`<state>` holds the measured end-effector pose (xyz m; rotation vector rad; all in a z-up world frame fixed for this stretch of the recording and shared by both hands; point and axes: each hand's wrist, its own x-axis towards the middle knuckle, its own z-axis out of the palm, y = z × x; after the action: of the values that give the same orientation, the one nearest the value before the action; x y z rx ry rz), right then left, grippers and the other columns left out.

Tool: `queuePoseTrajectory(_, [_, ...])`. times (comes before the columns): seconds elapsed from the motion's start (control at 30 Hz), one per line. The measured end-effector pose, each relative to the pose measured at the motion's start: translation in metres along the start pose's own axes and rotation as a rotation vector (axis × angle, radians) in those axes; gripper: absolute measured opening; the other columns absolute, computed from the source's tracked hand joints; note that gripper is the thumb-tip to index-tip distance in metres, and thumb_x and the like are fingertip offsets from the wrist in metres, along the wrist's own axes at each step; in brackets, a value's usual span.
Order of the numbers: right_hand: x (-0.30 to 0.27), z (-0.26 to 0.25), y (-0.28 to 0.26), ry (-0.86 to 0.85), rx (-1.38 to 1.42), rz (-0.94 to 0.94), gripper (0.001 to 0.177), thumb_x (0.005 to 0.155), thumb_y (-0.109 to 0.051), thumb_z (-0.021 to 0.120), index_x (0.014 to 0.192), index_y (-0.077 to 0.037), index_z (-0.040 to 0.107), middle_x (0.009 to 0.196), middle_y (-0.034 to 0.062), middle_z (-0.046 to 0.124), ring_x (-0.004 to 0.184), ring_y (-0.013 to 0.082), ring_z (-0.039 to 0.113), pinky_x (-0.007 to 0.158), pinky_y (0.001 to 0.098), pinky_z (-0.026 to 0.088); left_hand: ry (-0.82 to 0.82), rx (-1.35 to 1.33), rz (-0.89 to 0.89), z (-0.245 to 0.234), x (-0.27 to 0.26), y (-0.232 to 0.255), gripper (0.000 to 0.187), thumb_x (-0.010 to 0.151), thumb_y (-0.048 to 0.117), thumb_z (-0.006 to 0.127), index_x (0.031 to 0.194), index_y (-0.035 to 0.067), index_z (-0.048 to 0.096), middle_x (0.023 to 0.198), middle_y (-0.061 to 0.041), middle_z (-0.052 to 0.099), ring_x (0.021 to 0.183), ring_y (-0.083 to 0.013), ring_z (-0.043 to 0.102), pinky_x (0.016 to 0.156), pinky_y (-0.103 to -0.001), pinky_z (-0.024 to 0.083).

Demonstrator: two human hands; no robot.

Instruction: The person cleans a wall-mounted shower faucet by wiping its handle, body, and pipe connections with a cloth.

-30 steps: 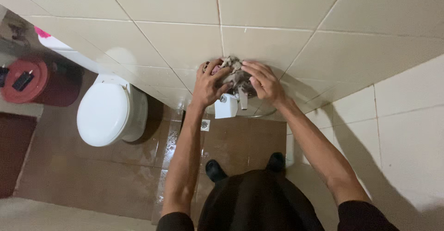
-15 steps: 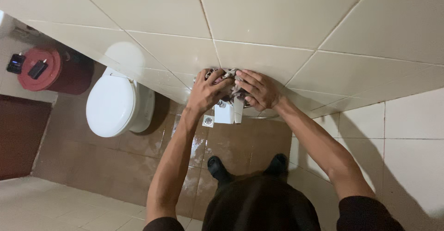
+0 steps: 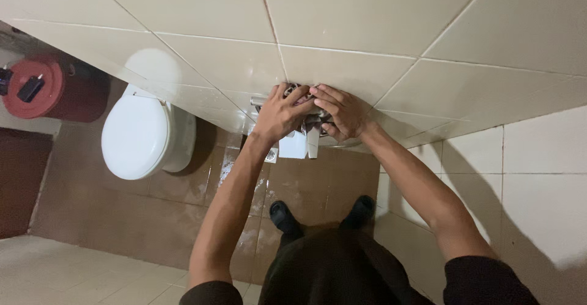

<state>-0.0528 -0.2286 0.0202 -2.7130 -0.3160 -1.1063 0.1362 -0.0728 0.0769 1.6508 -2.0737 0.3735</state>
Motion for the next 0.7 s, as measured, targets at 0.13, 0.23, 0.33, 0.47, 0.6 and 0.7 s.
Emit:
queuePoseTrajectory(0.13, [0.003,-0.003,-0.002,-0.011,0.010,-0.015,0.050,0.105,-0.025,0.047,0.147,0.000,0.034,0.157,0.0221,0.046,0.145,0.0391,0.043,0.125,0.0480,0.038,0.029,-0.064,-0.041,-0.009,-0.018,-0.011,0.042,0.084,0.021,0.080,0.126,0.024,0.074,0.132,-0.007,0.064,0.110,-0.0336,0.058,0.094,-0.046,0.051])
queuePoseTrajectory(0.23, [0.007,-0.007,-0.001,0.002,-0.007,-0.021,0.054,0.103,-0.029,0.048,0.149,-0.003,0.037,0.156,0.0185,0.046,0.146,0.0359,0.044,0.124,0.0474,0.040,0.104,-0.082,-0.106,-0.009,-0.031,-0.017,0.039,0.087,0.021,0.081,0.125,0.023,0.071,0.133,-0.008,0.064,0.116,-0.0347,0.058,0.095,-0.045,0.049])
queuePoseTrajectory(0.33, [0.008,-0.012,-0.005,-0.037,0.002,-0.033,0.052,0.106,-0.028,0.046,0.150,0.000,0.040,0.157,0.0196,0.045,0.147,0.0370,0.043,0.123,0.0490,0.042,0.161,-0.015,-0.224,-0.005,-0.050,-0.006,0.040,0.084,0.017,0.083,0.122,0.026,0.074,0.130,-0.008,0.066,0.110,-0.0349,0.057,0.095,-0.048,0.047])
queuePoseTrajectory(0.47, [0.010,-0.011,-0.009,-0.010,-0.030,-0.016,0.050,0.107,-0.029,0.043,0.148,-0.001,0.048,0.156,0.0171,0.048,0.146,0.0352,0.043,0.121,0.0484,0.042,0.346,0.037,-0.380,0.025,-0.066,0.018,0.046,0.078,0.012,0.082,0.121,0.023,0.071,0.126,-0.009,0.064,0.119,-0.0354,0.058,0.104,-0.051,0.047])
queuePoseTrajectory(0.6, [0.011,-0.006,-0.012,-0.001,-0.054,-0.017,0.055,0.100,-0.032,0.044,0.147,-0.005,0.050,0.153,0.0146,0.051,0.144,0.0320,0.042,0.121,0.0483,0.041,0.350,-0.032,-0.548,0.048,-0.077,0.035,0.048,0.082,0.023,0.089,0.124,0.017,0.066,0.121,-0.009,0.065,0.115,-0.0327,0.059,0.101,-0.053,0.045])
queuePoseTrajectory(0.7, [0.008,-0.013,-0.008,-0.075,-0.027,-0.003,0.055,0.101,-0.028,0.049,0.150,-0.003,0.048,0.157,0.0157,0.049,0.148,0.0342,0.040,0.125,0.0490,0.040,0.401,-0.105,-0.688,0.042,-0.079,0.053,0.046,0.077,0.012,0.082,0.121,0.017,0.069,0.126,-0.016,0.063,0.116,-0.0408,0.055,0.098,-0.049,0.049])
